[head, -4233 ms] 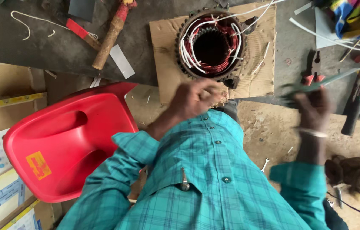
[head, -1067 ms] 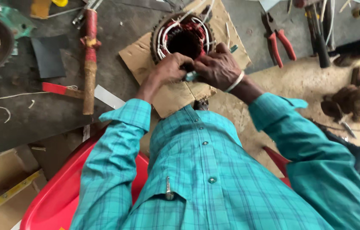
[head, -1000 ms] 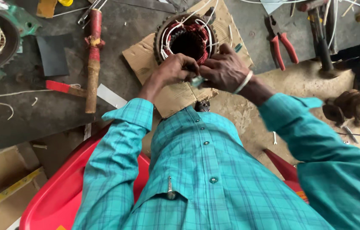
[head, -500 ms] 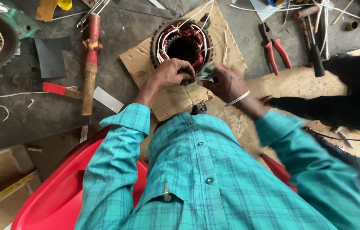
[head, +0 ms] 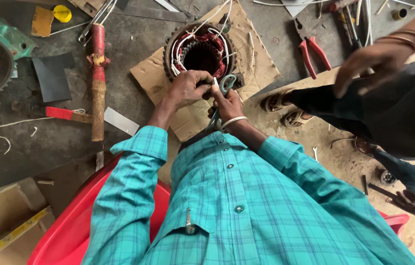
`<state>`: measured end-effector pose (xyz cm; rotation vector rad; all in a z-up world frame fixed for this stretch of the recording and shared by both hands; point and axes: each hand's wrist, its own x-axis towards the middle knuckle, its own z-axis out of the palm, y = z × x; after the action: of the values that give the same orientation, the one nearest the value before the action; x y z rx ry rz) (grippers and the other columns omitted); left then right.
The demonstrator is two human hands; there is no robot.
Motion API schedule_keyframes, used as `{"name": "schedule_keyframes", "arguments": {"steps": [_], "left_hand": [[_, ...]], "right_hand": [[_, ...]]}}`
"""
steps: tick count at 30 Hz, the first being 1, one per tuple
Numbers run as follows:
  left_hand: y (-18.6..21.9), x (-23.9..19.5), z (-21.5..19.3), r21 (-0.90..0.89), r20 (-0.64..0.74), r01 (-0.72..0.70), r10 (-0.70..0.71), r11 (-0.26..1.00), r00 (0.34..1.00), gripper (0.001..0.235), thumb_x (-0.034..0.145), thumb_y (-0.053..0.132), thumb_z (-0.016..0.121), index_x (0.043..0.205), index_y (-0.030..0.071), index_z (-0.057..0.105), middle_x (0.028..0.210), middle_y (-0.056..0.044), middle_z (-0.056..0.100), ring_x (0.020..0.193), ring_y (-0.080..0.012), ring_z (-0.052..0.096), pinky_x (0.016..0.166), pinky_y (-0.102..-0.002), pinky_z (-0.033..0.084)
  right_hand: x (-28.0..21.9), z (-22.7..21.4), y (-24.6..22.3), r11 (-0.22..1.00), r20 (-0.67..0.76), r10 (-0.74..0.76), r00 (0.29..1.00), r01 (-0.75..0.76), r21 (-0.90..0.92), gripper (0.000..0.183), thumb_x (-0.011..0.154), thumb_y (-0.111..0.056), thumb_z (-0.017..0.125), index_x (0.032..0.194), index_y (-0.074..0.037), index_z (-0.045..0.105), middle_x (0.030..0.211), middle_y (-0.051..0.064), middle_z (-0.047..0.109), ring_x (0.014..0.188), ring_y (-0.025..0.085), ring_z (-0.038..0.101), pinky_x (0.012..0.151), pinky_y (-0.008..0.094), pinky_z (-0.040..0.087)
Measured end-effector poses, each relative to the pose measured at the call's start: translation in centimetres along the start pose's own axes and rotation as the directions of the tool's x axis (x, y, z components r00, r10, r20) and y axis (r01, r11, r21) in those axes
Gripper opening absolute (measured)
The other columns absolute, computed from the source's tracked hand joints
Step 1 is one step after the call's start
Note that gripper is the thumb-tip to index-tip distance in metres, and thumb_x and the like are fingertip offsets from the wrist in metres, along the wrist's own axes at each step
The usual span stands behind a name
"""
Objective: The person works on a stator, using pliers to cut and adjust wires and using scissors to trim white plastic tubing. The person manipulates the wires and tubing around the stator core.
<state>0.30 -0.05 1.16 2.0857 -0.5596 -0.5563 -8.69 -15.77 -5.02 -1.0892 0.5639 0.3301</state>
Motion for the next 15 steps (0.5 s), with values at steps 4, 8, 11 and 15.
{"name": "schedule_keyframes", "arguments": {"steps": [4, 8, 11, 15], "left_hand": [[0.0, -0.2, 0.2, 0.008, 0.006, -0.015, 0.015, 1.000, 1.000, 0.019, 0.089, 0.013, 0.070, 0.106, 0.008, 0.075, 0.097, -0.011, 0.077, 0.085, -0.0233, 0.076, 0.076, -0.036, 0.058], [0.2, 0.1, -0.3, 0.033, 0.033, -0.054, 0.053, 0.998, 0.998, 0.019, 0.086, 0.015, 0.072, 0.104, 0.010, 0.077, 0.095, -0.011, 0.077, 0.086, -0.0254, 0.075, 0.077, -0.038, 0.056], [-0.1, -0.2, 0.0, 0.004, 0.011, -0.026, 0.026, 1.000, 1.000, 0.018, 0.086, 0.016, 0.073, 0.102, 0.010, 0.077, 0.095, -0.011, 0.077, 0.085, -0.0247, 0.076, 0.076, -0.037, 0.056], [-0.7, 0.2, 0.3, 0.031, 0.015, -0.067, 0.067, 0.997, 0.998, 0.018, 0.088, 0.014, 0.073, 0.105, 0.009, 0.075, 0.094, -0.012, 0.077, 0.087, -0.0257, 0.075, 0.076, -0.038, 0.057]], "right_hand": [[-0.7, -2.0, 0.0, 0.992, 0.072, 0.101, 0.992, -0.106, 0.075, 0.036, 0.100, -0.042, 0.068, 0.093, -0.007, 0.061, 0.063, -0.002, 0.047, 0.049, 0.012, 0.052, 0.045, 0.031, 0.046], [-0.3, -4.8, -1.3, 0.996, 0.000, -0.086, 0.996, 0.086, -0.034, 0.034, 0.103, -0.037, 0.070, 0.096, -0.006, 0.058, 0.071, 0.002, 0.058, 0.057, 0.014, 0.056, 0.053, 0.034, 0.048], [-0.4, -4.7, -1.5, 0.778, 0.138, -0.455, 0.880, 0.468, -0.419, 0.041, 0.094, -0.030, 0.080, 0.110, 0.001, 0.058, 0.083, 0.004, 0.062, 0.070, 0.013, 0.057, 0.061, 0.032, 0.051], [-0.5, -3.3, -3.5, 0.432, 0.283, -0.539, 0.793, 0.549, -0.716, 0.038, 0.094, -0.026, 0.084, 0.108, 0.003, 0.064, 0.083, 0.005, 0.065, 0.074, 0.013, 0.059, 0.065, 0.030, 0.050]]}}
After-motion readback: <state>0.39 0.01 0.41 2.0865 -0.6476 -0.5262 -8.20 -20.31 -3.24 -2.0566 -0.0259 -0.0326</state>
